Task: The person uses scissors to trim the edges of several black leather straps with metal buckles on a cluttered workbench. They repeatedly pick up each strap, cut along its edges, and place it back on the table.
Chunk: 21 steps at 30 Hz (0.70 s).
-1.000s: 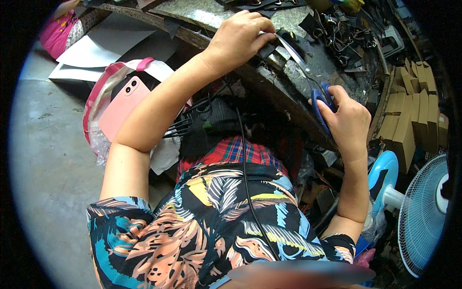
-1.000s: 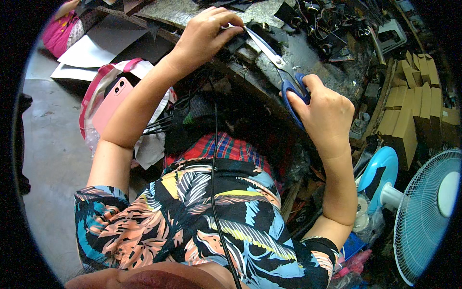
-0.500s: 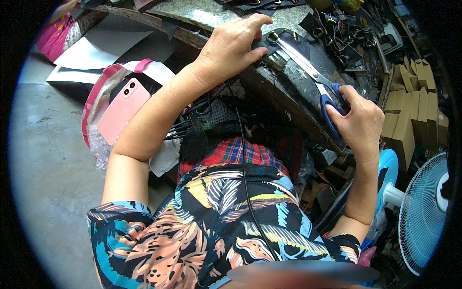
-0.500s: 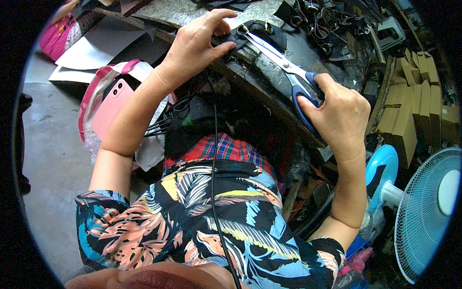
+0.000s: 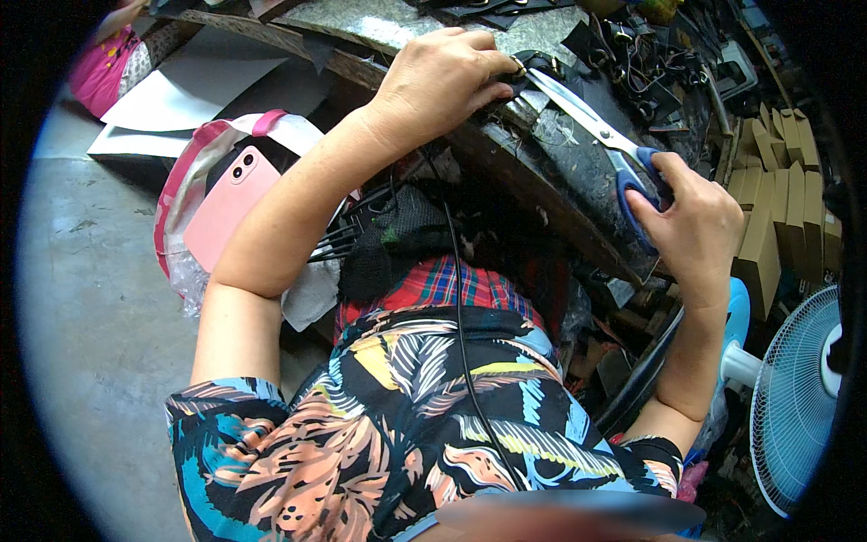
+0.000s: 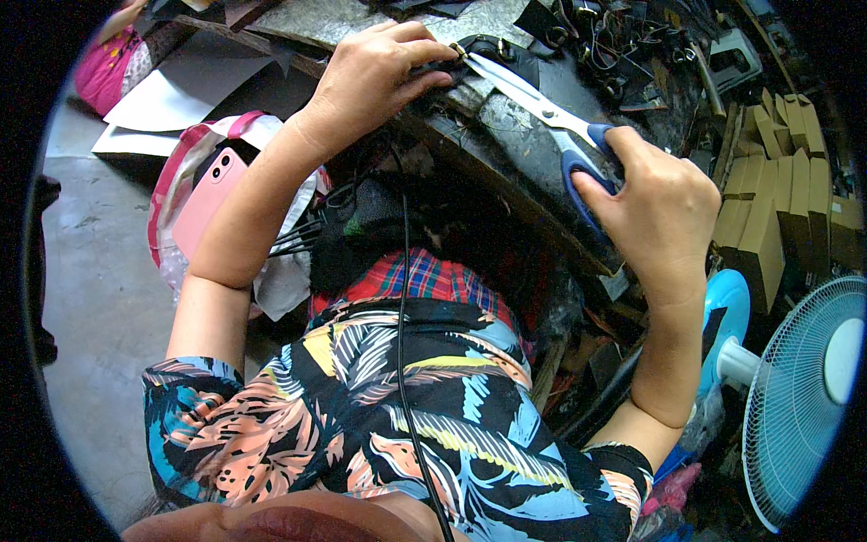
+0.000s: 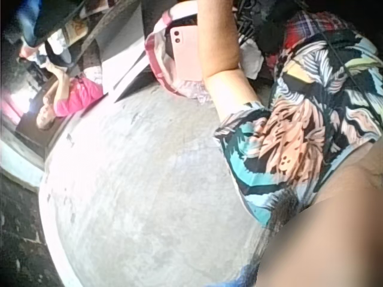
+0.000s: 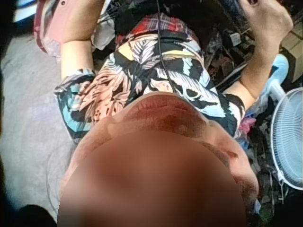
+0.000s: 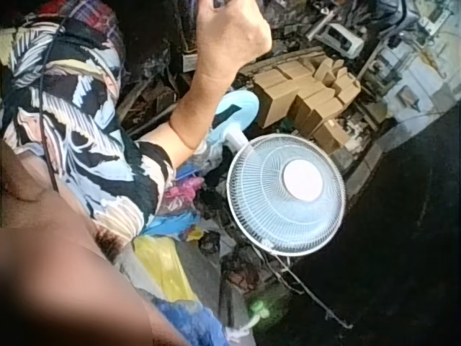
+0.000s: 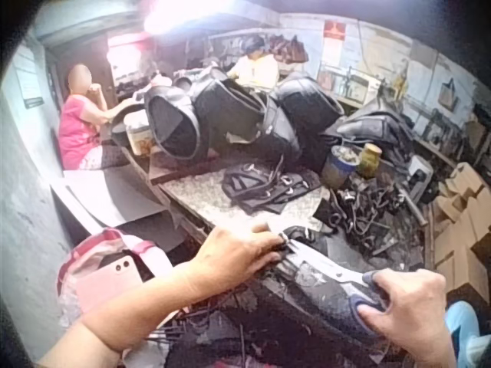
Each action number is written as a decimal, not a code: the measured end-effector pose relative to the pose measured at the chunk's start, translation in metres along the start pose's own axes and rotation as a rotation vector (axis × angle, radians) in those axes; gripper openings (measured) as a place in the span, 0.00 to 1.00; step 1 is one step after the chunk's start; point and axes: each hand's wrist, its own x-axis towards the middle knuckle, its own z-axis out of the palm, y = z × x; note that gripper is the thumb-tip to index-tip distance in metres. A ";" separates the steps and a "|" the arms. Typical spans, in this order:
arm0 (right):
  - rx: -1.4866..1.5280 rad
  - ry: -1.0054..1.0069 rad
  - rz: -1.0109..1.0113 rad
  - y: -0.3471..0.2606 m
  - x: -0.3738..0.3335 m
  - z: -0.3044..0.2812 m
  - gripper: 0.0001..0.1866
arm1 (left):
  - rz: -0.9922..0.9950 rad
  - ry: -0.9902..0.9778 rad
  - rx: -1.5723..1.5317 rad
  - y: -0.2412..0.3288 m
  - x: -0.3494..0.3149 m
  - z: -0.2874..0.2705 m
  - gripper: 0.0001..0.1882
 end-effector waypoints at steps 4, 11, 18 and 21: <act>0.038 0.056 0.003 0.004 -0.005 -0.003 0.19 | 0.050 0.004 0.067 0.001 -0.001 0.004 0.08; 0.072 0.047 -0.073 -0.004 -0.001 0.007 0.20 | -0.034 0.095 -0.032 -0.001 -0.004 0.005 0.05; -0.024 0.044 -0.125 -0.019 0.004 0.017 0.18 | -0.044 0.054 0.010 0.000 -0.006 0.006 0.05; -0.024 0.016 -0.118 -0.020 0.003 0.015 0.17 | -0.046 0.058 0.003 -0.001 -0.006 0.007 0.05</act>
